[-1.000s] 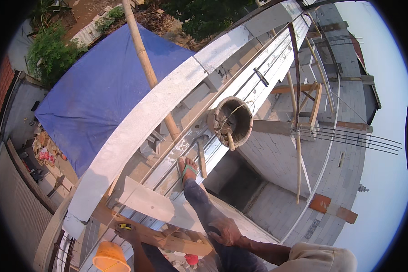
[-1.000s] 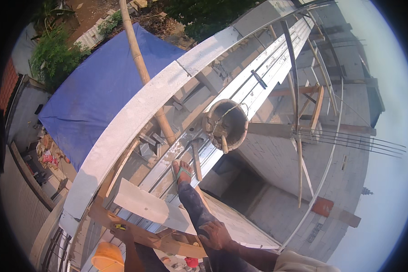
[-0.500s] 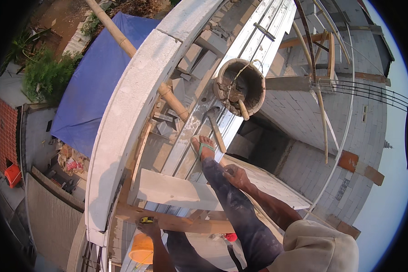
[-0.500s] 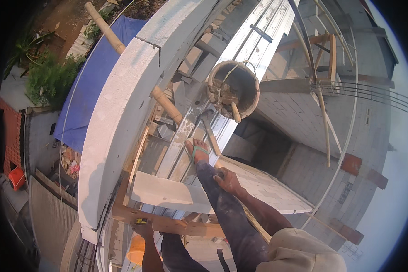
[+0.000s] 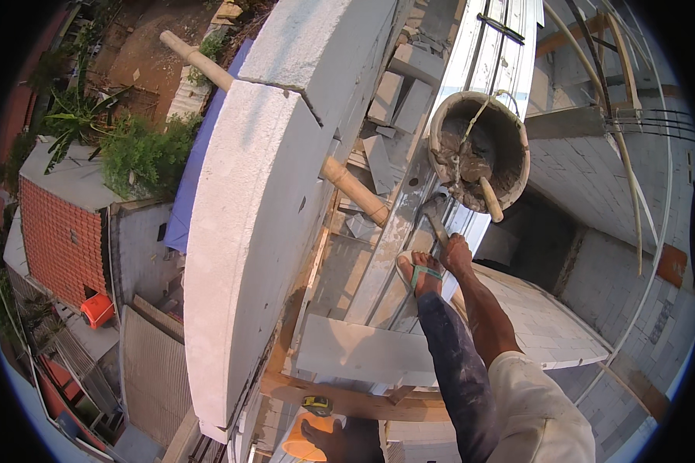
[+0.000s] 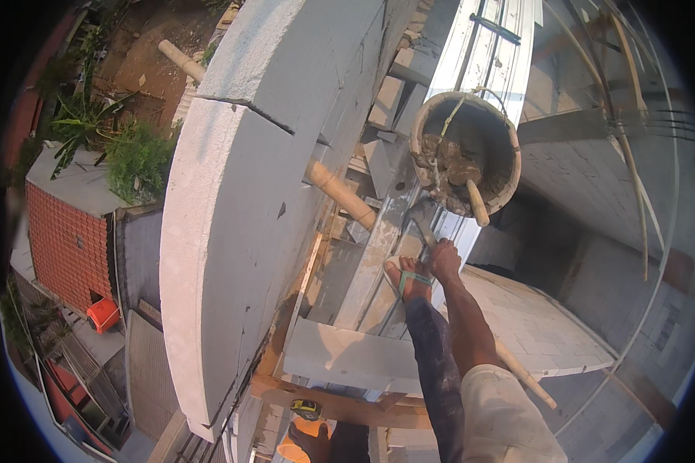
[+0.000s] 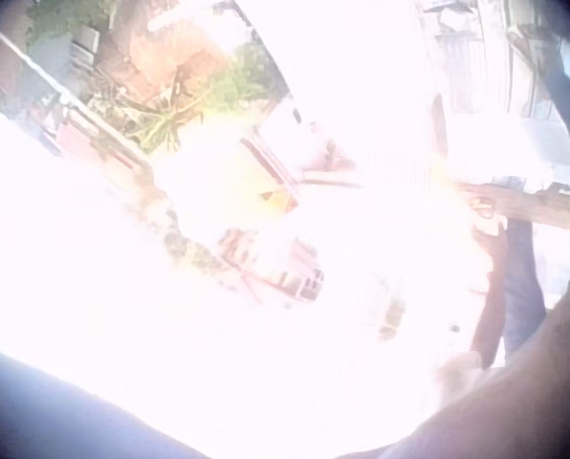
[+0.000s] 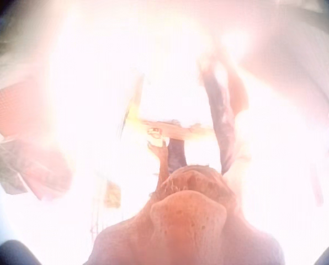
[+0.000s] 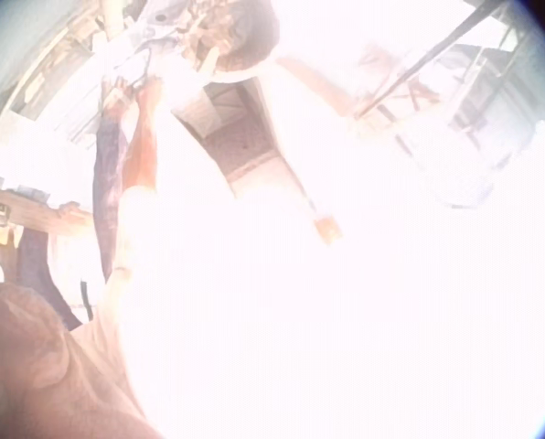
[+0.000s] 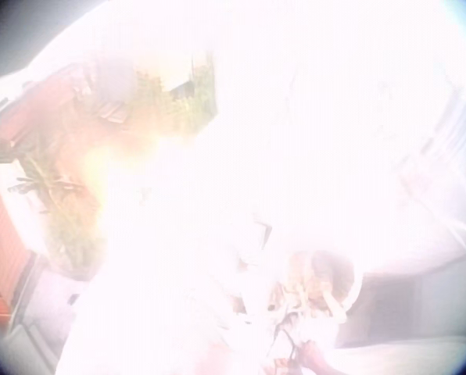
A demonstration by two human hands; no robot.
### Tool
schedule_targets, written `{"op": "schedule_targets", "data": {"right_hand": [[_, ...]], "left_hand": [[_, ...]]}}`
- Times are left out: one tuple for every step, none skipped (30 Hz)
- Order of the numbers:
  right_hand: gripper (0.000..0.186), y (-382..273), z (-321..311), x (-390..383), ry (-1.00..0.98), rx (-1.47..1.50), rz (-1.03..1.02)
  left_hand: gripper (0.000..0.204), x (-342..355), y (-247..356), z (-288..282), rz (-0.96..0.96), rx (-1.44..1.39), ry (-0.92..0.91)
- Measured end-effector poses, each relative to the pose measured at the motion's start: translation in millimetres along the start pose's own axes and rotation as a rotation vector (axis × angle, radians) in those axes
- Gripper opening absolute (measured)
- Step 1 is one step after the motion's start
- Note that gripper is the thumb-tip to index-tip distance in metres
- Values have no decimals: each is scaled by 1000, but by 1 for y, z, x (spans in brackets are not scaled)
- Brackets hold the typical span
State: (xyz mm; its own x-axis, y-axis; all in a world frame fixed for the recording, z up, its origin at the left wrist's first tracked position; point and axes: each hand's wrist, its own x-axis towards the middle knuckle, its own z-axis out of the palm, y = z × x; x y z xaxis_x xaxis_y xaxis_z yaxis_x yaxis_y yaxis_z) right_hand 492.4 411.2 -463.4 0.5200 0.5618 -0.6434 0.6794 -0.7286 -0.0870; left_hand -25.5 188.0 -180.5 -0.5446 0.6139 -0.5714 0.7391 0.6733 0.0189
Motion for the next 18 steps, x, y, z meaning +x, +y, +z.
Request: {"op": "schedule_targets", "data": {"right_hand": [[60, -5, -10, -8, -47, -12, -142], [62, 12, -8, -13, 45, 89, -120], [63, 11, -15, -25, 56, 228, -99], [62, 15, -24, -37, 73, 195, -176], [54, 21, -35, -46, 23, 225, -179], [57, -6, -68, -64, -161, 296, -3], [59, -5, -97, -85, -207, 245, -137], [59, -12, -134, -107, -379, 266, -73], [60, -20, -177, -133, -557, 278, -3], [57, -13, -208, -157, -587, 280, 38], [54, -1, -231, -180, -632, 276, 80], [50, 12, -271, -205, -679, 226, 36], [46, 27, -289, -232, -728, 179, 6], [42, 38, -310, -256, -778, 133, -26], [40, 42, -324, -272, -825, 52, -21], [38, 56, -346, -285, -826, 2, 36], [36, 50, -365, -289, -848, -78, 17], [36, 52, -395, -307, -818, -68, 39]], "left_hand": [[106, -12, 2, -10, 9, 11, -29], [108, -19, 10, -15, 51, 9, -96], [110, -28, 14, -22, 78, 11, -144], [105, -34, 30, -35, 107, 5, -176], [100, -35, 50, -43, 130, 3, -229], [94, -48, 65, -60, 126, 12, -248], [89, -56, 91, -77, 147, 11, -295], [84, -67, 121, -102, 160, 10, -335], [79, -83, 149, -129, 176, 16, -387], [73, -99, 180, -156, 206, 23, -464], [68, -115, 206, -186, 224, 26, -533], [64, -127, 229, -214, 203, 1, -578], [59, -138, 238, -230, 210, -8, -615], [67, -129, 227, -230, 179, -123, -563], [75, -119, 210, -226, 133, -247, -495], [71, -106, 194, -206, 290, -137, -368], [68, -113, 192, -214, 370, -95, -259], [66, -107, 196, -213, 477, -27, -180]]}}
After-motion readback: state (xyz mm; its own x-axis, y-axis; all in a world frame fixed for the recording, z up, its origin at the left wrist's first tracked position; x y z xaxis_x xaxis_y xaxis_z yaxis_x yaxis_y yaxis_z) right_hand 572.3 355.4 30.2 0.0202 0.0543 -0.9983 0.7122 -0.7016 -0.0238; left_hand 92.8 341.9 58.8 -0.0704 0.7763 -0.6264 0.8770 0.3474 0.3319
